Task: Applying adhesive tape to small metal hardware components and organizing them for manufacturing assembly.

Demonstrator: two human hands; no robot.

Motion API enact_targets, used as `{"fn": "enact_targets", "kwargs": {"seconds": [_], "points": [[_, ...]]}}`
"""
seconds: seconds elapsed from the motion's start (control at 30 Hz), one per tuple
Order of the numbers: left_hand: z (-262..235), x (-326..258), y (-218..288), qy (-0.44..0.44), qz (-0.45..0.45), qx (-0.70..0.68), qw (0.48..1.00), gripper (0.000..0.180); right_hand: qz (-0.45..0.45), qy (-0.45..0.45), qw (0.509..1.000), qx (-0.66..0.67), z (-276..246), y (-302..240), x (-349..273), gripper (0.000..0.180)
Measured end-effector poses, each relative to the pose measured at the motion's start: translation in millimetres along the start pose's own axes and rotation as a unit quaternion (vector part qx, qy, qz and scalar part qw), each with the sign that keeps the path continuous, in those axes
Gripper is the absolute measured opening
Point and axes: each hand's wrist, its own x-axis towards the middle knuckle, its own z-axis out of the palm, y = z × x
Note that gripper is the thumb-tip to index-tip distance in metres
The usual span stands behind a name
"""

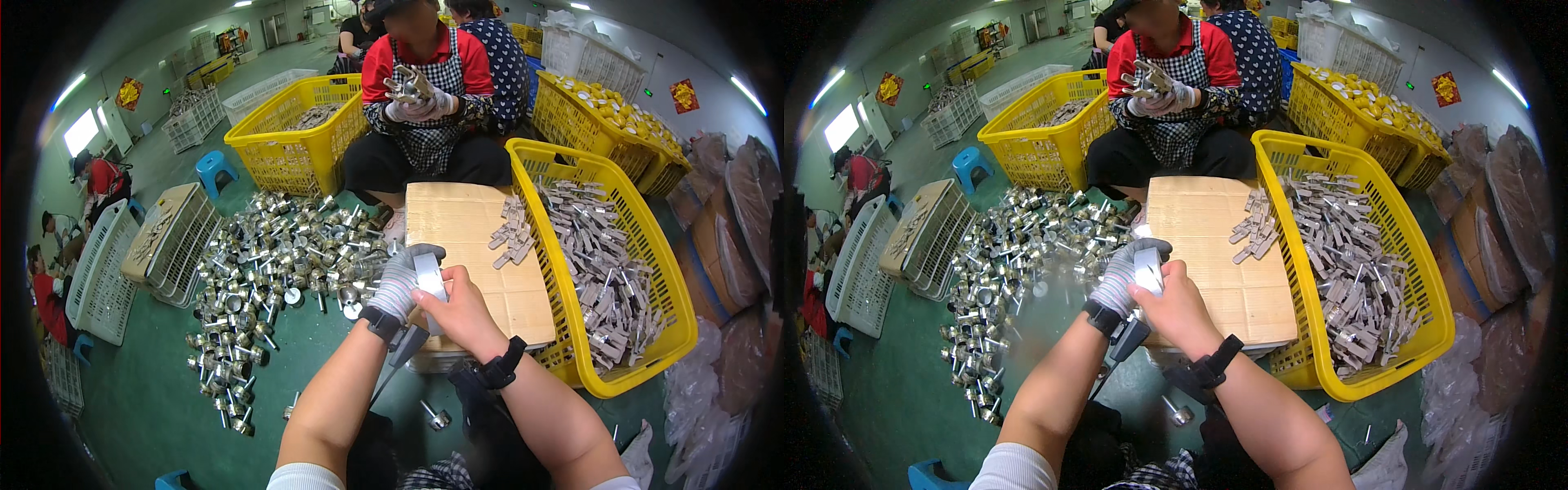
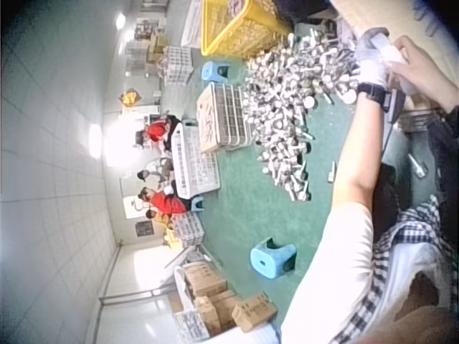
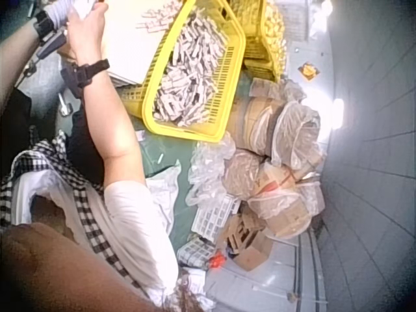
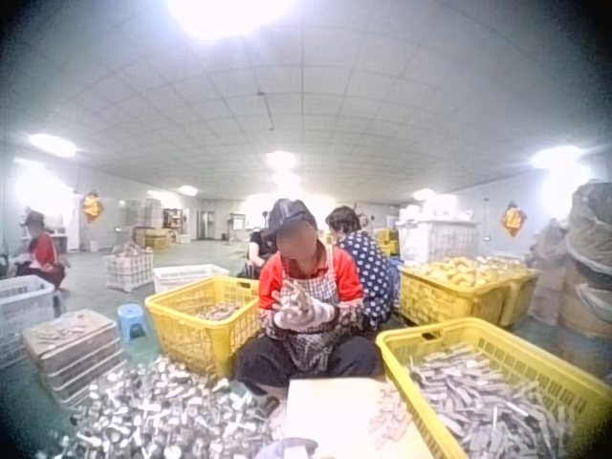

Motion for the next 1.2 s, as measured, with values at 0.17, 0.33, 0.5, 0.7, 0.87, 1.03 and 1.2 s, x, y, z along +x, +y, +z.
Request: {"fn": "enact_targets", "kwargs": {"seconds": [0.17,0.33,0.5,0.7,0.87,1.03,1.2], "points": [[0.3,0.7,0.5,0.002,-0.015,-0.020,1.000,0.023,-0.014,0.002,1.000,-0.019,0.3,2.3,0.0,0.043],[2.3,-1.1,0.0,-0.005,-0.009,-0.027,1.000,0.023,-0.015,0.004,0.999,-0.041,-1.2,1.2,-1.0,0.044],[5.0,-2.2,0.2,0.005,0.007,-0.009,1.000,0.022,-0.015,-0.001,0.999,-0.045,-2.0,-0.7,-1.4,0.045],[5.2,-2.4,1.0,0.005,0.005,-0.014,1.000,0.022,-0.013,0.000,0.999,-0.042,-1.7,0.3,-1.7,0.044],[2.1,-2.3,-1.1,0.011,0.004,-0.012,1.000,0.022,-0.009,0.002,0.998,-0.065,-1.8,-4.1,-2.9,0.044],[4.8,-3.4,-0.9,0.015,0.011,0.010,1.000,0.023,-0.009,0.005,0.998,-0.060,-1.6,-0.6,-0.9,0.045],[-1.5,1.9,-1.5,0.006,-0.005,-0.023,1.000,0.023,-0.010,0.002,0.998,-0.055,-1.7,-3.8,-0.7,0.045]]}}
